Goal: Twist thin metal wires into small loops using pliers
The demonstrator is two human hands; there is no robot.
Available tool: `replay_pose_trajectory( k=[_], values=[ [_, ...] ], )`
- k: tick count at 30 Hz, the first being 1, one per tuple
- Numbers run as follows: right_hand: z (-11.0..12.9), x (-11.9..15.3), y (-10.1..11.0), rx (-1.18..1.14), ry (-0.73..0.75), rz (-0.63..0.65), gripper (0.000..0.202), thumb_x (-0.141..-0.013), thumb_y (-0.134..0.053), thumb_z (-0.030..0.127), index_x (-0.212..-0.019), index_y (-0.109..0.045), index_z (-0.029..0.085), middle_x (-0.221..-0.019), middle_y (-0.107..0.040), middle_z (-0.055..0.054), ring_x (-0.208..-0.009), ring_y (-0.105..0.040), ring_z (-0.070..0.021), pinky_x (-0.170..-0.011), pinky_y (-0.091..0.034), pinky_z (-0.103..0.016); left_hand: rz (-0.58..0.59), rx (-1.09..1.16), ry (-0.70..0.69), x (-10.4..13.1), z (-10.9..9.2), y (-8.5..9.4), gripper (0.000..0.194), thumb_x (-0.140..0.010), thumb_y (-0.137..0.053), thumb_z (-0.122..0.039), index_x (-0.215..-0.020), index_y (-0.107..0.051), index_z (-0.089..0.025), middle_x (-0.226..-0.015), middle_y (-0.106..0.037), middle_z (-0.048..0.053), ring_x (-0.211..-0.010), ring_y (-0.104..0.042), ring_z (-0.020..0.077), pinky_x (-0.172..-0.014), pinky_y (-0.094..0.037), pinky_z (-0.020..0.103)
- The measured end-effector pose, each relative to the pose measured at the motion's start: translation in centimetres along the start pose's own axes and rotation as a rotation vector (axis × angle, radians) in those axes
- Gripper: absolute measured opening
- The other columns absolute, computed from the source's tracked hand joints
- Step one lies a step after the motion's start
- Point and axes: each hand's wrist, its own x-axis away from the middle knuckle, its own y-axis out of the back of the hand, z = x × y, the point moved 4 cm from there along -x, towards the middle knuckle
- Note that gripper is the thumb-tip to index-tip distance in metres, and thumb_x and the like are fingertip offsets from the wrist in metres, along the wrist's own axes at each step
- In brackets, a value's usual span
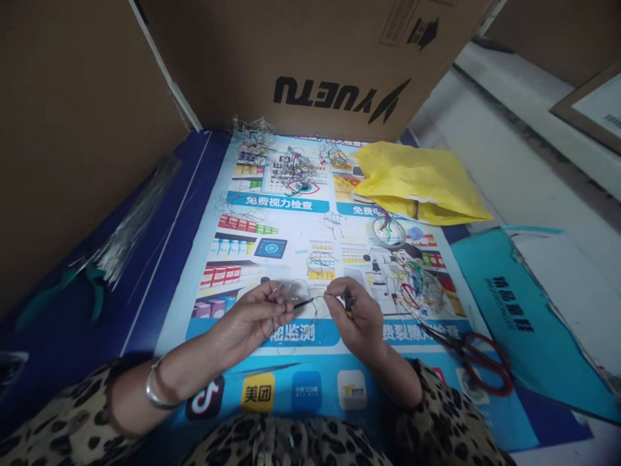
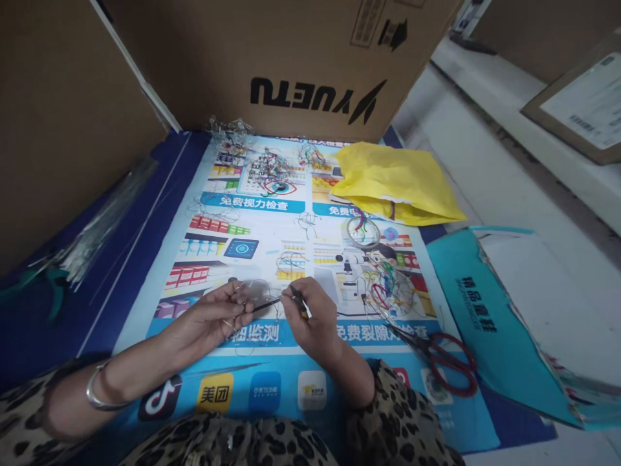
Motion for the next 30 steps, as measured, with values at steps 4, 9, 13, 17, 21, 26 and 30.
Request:
replay_pose_trajectory(
  k=[4, 9, 13, 17, 21, 26, 30],
  values=[
    [0.28, -0.14, -0.14, 0.014, 0.031, 0.011, 0.007, -0.081, -0.051, 0.013, -0.082, -0.051, 0.020, -0.075, -0.055, -0.003, -0.071, -0.055, -0.0147, -0.065, -0.047, -0.029, 0.012, -0.032, 0.000, -0.07, 0.14, 0.20, 0.022, -0.070, -0.065, 0.001, -0.084, -0.058, -0.015, -0.079, -0.059, -0.001, -0.075, -0.063, 0.0108, -0.069, -0.052, 0.020],
    [0.42, 0.09, -0.03, 0.024, 0.142, -0.009, 0.013, -0.078, -0.052, 0.008, -0.084, -0.052, 0.020, -0.077, -0.056, -0.004, -0.076, -0.055, -0.0162, -0.067, -0.048, -0.031, 0.049, -0.087, -0.015, -0.11, 0.07, 0.24, 0.017, -0.072, -0.064, -0.001, -0.083, -0.058, -0.013, -0.084, -0.063, 0.002, -0.074, -0.063, 0.0117, -0.063, -0.051, 0.018],
    [0.01, 0.16, 0.10, -0.004, 0.099, -0.015, 0.014, -0.078, -0.053, 0.008, -0.085, -0.052, 0.020, -0.078, -0.056, -0.004, -0.076, -0.055, -0.0161, -0.068, -0.048, -0.031, 0.069, -0.126, -0.011, -0.14, -0.03, 0.08, 0.016, -0.074, -0.064, -0.004, -0.085, -0.059, -0.013, -0.085, -0.065, 0.004, -0.070, -0.063, 0.0114, -0.060, -0.051, 0.019],
    [-0.50, -0.09, 0.21, 0.032, 0.032, -0.036, 0.010, -0.080, -0.052, 0.010, -0.083, -0.052, 0.020, -0.077, -0.055, -0.003, -0.074, -0.055, -0.0150, -0.067, -0.047, -0.030, 0.057, -0.160, 0.000, -0.17, -0.12, 0.01, 0.016, -0.073, -0.064, -0.004, -0.087, -0.059, -0.013, -0.082, -0.065, 0.005, -0.068, -0.062, 0.0117, -0.058, -0.051, 0.020],
    [-0.26, -0.08, 0.03, 0.050, 0.142, -0.003, 0.013, -0.078, -0.054, 0.007, -0.084, -0.054, 0.019, -0.080, -0.056, -0.005, -0.078, -0.055, -0.0164, -0.069, -0.048, -0.031, 0.075, -0.171, 0.005, -0.18, -0.09, 0.05, 0.019, -0.073, -0.063, -0.003, -0.089, -0.058, -0.013, -0.082, -0.064, 0.005, -0.067, -0.061, 0.0115, -0.058, -0.050, 0.020],
    [0.08, 0.06, 0.44, 0.046, 0.176, -0.062, 0.020, -0.075, -0.056, 0.003, -0.087, -0.054, 0.019, -0.081, -0.057, -0.005, -0.079, -0.056, -0.0173, -0.069, -0.049, -0.033, 0.063, -0.164, -0.001, -0.33, -0.03, 0.17, 0.023, -0.073, -0.062, -0.003, -0.092, -0.055, -0.014, -0.085, -0.061, 0.004, -0.068, -0.060, 0.0112, -0.059, -0.049, 0.020],
    [0.06, 0.11, 0.56, 0.035, 0.174, -0.072, 0.023, -0.074, -0.056, 0.002, -0.088, -0.054, 0.020, -0.081, -0.057, -0.005, -0.079, -0.056, -0.0178, -0.069, -0.049, -0.034, 0.040, -0.154, 0.010, -0.33, -0.04, 0.15, 0.025, -0.074, -0.061, -0.003, -0.094, -0.053, -0.015, -0.083, -0.060, 0.003, -0.067, -0.059, 0.0104, -0.059, -0.048, 0.020]
  ],
)
